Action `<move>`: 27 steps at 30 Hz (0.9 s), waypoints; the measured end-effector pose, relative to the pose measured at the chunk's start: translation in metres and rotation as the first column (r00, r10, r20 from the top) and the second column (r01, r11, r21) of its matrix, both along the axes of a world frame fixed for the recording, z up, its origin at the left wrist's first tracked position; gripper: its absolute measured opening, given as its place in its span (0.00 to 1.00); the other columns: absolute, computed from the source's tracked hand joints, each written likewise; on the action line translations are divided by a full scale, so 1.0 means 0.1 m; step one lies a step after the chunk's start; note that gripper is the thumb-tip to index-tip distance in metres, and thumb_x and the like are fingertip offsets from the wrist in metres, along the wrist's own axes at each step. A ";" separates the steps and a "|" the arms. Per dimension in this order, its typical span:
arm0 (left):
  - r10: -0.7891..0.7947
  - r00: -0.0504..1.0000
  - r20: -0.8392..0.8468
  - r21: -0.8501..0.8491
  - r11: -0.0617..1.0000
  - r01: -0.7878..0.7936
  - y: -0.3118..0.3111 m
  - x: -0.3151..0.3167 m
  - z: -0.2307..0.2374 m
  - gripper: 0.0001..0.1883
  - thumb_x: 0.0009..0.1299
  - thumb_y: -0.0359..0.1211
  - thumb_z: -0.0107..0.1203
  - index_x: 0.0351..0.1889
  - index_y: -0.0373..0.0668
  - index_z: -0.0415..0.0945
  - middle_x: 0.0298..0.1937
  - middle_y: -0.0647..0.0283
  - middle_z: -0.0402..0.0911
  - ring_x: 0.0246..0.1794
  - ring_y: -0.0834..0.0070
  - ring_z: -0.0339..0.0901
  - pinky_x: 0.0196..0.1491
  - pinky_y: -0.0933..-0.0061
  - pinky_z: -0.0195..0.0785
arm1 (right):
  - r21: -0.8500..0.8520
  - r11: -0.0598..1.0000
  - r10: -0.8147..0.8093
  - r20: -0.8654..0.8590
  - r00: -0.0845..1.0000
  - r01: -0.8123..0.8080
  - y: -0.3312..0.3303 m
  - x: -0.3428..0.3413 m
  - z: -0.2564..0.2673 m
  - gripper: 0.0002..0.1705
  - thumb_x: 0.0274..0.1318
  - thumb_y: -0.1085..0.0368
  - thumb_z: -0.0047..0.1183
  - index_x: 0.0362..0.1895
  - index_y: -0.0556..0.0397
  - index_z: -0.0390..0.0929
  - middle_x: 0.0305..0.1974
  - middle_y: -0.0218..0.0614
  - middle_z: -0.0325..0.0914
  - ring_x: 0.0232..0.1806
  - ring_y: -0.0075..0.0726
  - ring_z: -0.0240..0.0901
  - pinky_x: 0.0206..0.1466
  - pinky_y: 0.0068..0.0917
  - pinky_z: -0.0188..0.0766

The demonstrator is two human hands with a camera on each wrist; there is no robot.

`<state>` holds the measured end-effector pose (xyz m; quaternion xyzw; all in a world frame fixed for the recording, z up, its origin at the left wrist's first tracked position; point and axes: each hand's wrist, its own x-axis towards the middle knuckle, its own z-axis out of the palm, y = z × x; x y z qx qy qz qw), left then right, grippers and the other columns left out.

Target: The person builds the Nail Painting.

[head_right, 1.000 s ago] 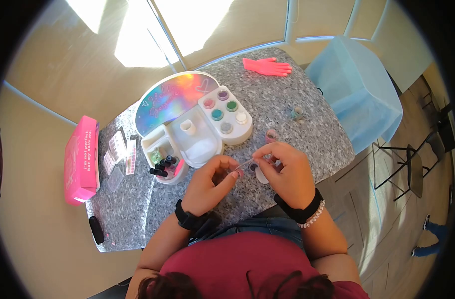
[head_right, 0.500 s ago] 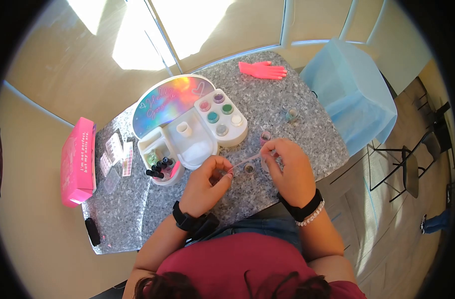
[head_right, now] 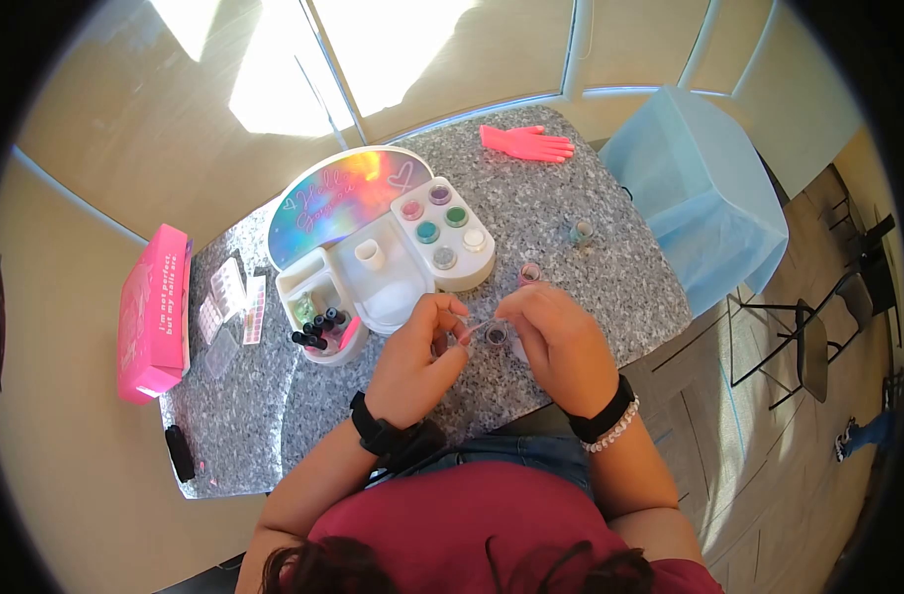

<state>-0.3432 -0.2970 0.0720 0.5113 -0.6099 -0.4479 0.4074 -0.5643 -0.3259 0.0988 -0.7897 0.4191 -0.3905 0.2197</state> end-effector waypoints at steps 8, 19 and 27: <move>0.031 0.976 0.218 0.022 0.999 -0.037 -0.09 -0.07 -0.07 0.20 0.76 0.36 0.66 0.62 0.40 0.76 0.46 0.59 0.90 0.30 0.74 0.81 0.38 0.67 0.75 | -0.147 0.989 -0.028 -0.117 0.993 0.011 -0.13 -0.17 -0.20 0.15 0.64 0.79 0.60 0.47 0.46 0.92 0.44 0.40 0.87 0.52 0.54 0.87 0.53 0.45 0.84; -0.015 0.907 0.421 -0.078 0.996 0.053 -0.02 -0.01 -0.07 0.19 0.73 0.46 0.74 0.49 0.42 0.86 0.43 0.57 0.90 0.30 0.68 0.84 0.37 0.64 0.77 | 0.111 0.993 -0.002 -0.295 0.955 0.036 -0.02 -0.11 -0.23 0.16 0.52 0.60 0.78 0.46 0.43 0.91 0.42 0.32 0.89 0.45 0.48 0.87 0.47 0.41 0.83; -0.073 0.907 0.415 0.045 0.997 0.059 -0.07 0.06 -0.12 0.17 0.76 0.45 0.74 0.48 0.42 0.85 0.42 0.59 0.90 0.34 0.71 0.88 0.40 0.66 0.78 | 0.094 0.996 0.034 -0.252 0.967 -0.011 0.00 -0.06 -0.22 0.16 0.54 0.62 0.77 0.47 0.42 0.89 0.43 0.31 0.87 0.44 0.47 0.87 0.45 0.42 0.82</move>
